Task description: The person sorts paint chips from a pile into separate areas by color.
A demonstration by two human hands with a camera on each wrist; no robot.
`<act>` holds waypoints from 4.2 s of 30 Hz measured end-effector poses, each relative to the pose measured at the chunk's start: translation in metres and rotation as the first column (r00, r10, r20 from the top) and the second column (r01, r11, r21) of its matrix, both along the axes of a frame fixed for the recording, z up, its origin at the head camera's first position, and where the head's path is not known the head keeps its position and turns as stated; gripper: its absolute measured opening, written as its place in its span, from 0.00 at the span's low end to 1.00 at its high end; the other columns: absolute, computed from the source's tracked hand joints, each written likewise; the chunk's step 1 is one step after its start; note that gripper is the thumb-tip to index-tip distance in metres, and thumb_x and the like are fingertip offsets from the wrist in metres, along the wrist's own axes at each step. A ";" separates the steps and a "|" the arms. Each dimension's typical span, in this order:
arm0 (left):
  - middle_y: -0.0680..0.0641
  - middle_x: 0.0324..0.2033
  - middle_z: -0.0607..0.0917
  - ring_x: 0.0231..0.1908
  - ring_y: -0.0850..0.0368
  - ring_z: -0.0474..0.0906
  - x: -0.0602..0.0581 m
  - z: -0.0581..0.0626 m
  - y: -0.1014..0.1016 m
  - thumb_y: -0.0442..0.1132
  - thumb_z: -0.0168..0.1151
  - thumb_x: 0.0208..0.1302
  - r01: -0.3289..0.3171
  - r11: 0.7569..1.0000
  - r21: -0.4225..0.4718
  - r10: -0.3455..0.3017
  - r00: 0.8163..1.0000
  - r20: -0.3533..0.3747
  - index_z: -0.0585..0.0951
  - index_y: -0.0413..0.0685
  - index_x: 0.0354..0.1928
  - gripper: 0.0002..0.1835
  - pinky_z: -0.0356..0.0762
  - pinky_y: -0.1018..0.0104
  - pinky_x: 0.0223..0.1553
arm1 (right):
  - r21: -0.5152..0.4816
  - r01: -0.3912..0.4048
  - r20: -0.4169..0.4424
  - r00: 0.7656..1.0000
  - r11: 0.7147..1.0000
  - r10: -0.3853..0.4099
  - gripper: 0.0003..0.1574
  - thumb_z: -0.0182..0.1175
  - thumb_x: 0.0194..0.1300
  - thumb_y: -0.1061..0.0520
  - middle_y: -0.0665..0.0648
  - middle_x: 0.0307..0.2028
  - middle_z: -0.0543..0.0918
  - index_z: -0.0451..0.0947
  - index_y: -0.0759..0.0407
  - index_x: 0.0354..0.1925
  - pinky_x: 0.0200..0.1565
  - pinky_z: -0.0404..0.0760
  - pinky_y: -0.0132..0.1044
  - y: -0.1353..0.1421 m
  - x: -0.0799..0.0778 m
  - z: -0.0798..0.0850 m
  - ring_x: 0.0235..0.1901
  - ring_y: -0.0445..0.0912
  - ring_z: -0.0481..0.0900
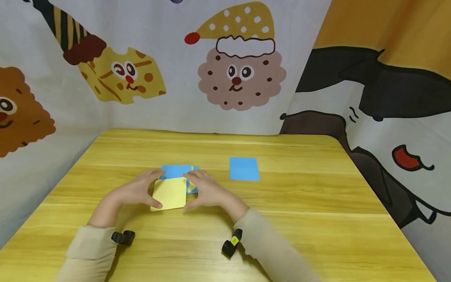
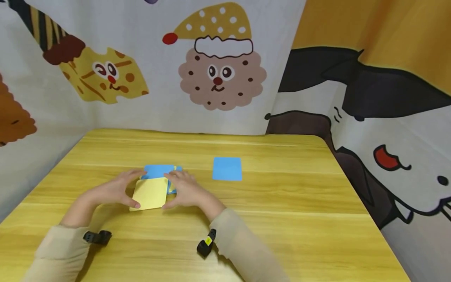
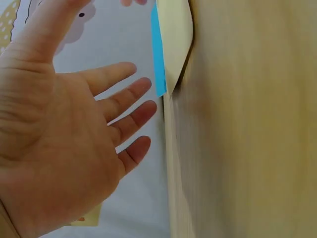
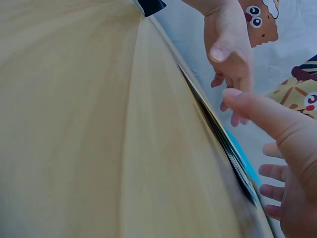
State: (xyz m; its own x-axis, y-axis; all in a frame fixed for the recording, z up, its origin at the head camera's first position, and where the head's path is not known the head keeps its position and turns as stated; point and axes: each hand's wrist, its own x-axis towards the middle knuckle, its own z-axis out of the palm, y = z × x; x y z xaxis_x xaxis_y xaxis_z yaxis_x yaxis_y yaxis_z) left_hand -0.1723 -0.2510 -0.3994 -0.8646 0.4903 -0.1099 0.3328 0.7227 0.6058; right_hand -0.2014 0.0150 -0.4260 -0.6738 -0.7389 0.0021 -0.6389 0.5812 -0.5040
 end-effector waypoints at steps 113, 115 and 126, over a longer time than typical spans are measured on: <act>0.50 0.44 0.63 0.45 0.55 0.58 -0.004 0.006 0.217 0.69 0.74 0.34 0.263 0.869 -0.420 -0.347 0.927 -0.139 0.64 0.35 0.68 0.63 0.59 0.63 0.50 | 0.047 0.090 0.050 0.995 0.995 -0.092 0.66 0.76 0.45 0.42 0.57 0.70 0.54 0.53 0.58 0.73 0.58 0.57 0.66 0.213 0.041 0.015 0.67 0.58 0.52; 0.49 0.46 0.65 0.46 0.54 0.58 -0.005 0.005 0.218 0.68 0.75 0.34 0.261 0.868 -0.422 -0.344 0.929 -0.133 0.64 0.35 0.68 0.62 0.59 0.62 0.52 | 0.050 0.086 0.058 0.994 0.995 -0.089 0.66 0.76 0.45 0.42 0.57 0.70 0.54 0.53 0.58 0.73 0.58 0.56 0.66 0.213 0.041 0.013 0.67 0.59 0.52; 0.50 0.46 0.64 0.46 0.55 0.57 -0.005 0.003 0.221 0.66 0.75 0.36 0.262 0.851 -0.455 -0.320 0.946 -0.056 0.64 0.38 0.69 0.61 0.58 0.61 0.54 | 0.064 0.069 0.086 0.994 0.996 -0.074 0.64 0.74 0.47 0.41 0.60 0.70 0.54 0.53 0.57 0.74 0.58 0.54 0.68 0.212 0.038 0.006 0.67 0.60 0.51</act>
State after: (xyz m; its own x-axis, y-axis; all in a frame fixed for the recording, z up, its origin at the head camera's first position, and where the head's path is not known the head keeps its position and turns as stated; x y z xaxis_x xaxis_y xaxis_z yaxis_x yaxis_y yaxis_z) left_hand -0.1771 -0.0303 -0.3959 -0.7106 0.6486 -0.2727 0.6208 0.7604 0.1908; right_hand -0.1633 0.2272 -0.4202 -0.7204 -0.6859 -0.1029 -0.5492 0.6548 -0.5192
